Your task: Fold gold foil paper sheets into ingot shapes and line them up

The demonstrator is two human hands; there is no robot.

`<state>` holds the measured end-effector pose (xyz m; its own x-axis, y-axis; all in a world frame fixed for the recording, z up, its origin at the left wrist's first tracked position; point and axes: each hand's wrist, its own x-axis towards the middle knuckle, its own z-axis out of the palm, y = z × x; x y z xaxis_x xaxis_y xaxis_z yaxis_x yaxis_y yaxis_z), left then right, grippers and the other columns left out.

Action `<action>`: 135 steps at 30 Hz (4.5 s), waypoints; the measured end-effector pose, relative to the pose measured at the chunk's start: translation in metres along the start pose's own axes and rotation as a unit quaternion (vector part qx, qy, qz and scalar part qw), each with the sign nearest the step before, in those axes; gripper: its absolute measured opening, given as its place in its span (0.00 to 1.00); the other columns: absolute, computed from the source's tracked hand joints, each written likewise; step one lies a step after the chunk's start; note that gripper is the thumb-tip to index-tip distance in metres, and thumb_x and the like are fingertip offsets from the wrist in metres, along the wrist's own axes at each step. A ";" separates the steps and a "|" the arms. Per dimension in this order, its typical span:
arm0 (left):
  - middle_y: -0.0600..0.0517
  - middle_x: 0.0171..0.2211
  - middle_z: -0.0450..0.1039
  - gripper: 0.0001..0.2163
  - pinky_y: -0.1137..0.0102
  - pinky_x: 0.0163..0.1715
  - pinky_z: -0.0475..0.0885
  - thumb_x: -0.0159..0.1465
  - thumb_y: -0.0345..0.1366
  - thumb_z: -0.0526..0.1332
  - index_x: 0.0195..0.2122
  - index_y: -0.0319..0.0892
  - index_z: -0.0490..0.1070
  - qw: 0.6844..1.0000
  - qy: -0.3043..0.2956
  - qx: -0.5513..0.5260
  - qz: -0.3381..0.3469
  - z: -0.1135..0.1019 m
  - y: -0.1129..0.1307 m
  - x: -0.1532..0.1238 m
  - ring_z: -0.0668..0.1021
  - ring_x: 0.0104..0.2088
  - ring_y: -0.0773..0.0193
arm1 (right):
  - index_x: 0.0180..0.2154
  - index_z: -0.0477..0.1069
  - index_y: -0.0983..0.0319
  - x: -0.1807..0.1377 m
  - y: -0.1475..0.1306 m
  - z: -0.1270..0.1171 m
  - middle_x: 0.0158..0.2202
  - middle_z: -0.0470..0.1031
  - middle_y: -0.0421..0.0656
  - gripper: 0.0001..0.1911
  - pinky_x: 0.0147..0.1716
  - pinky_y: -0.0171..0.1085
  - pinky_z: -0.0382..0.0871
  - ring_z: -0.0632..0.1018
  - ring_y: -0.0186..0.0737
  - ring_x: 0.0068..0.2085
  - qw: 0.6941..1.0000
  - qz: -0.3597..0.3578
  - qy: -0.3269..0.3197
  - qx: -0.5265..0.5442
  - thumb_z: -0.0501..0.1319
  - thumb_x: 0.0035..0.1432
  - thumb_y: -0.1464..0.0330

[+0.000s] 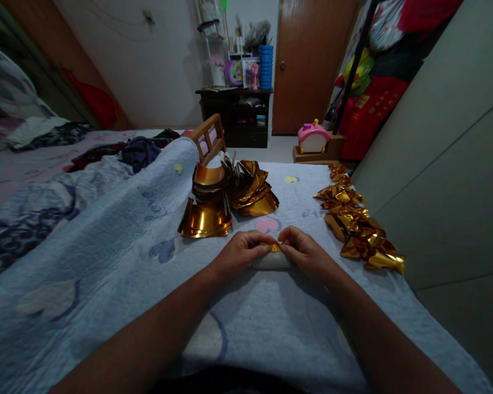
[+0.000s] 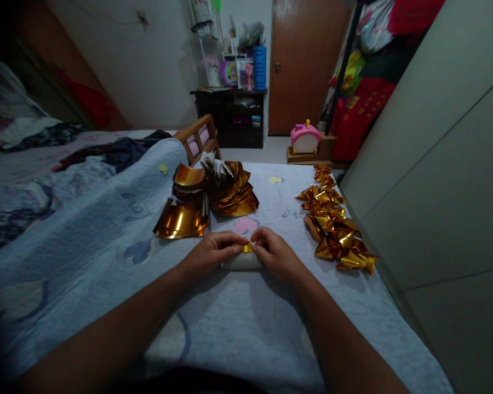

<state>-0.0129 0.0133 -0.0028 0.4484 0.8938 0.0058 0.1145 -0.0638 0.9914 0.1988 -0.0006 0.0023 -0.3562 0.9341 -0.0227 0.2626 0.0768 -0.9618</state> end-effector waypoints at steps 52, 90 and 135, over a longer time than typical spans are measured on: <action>0.46 0.41 0.75 0.12 0.57 0.53 0.68 0.64 0.34 0.62 0.47 0.42 0.80 0.927 0.056 0.369 0.018 0.002 -0.001 0.002 0.74 0.48 0.52 | 0.37 0.74 0.63 0.001 0.006 0.024 0.42 0.77 0.49 0.05 0.45 0.43 0.66 0.73 0.45 0.43 0.914 -0.213 -0.039 -0.342 0.60 0.63 0.76; 0.51 0.32 0.76 0.12 0.68 0.37 0.65 0.60 0.30 0.62 0.43 0.43 0.80 0.961 -0.072 0.265 0.038 -0.014 0.004 0.005 0.74 0.34 0.60 | 0.37 0.75 0.63 0.010 0.007 0.039 0.38 0.74 0.46 0.05 0.41 0.39 0.59 0.71 0.44 0.41 0.900 -0.053 0.038 -0.431 0.60 0.65 0.70; 0.54 0.31 0.71 0.08 0.70 0.36 0.63 0.59 0.28 0.63 0.39 0.42 0.76 0.949 -0.091 0.301 0.038 -0.015 0.002 0.006 0.72 0.34 0.62 | 0.44 0.72 0.63 0.005 -0.007 0.048 0.44 0.74 0.49 0.08 0.45 0.43 0.57 0.70 0.49 0.46 0.875 -0.009 0.038 -0.482 0.57 0.68 0.68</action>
<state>-0.0233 0.0251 0.0009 0.6149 0.7886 -0.0022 0.5362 -0.4160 0.7345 0.1519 -0.0138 -0.0038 -0.3166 0.9475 0.0443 0.9055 0.3158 -0.2833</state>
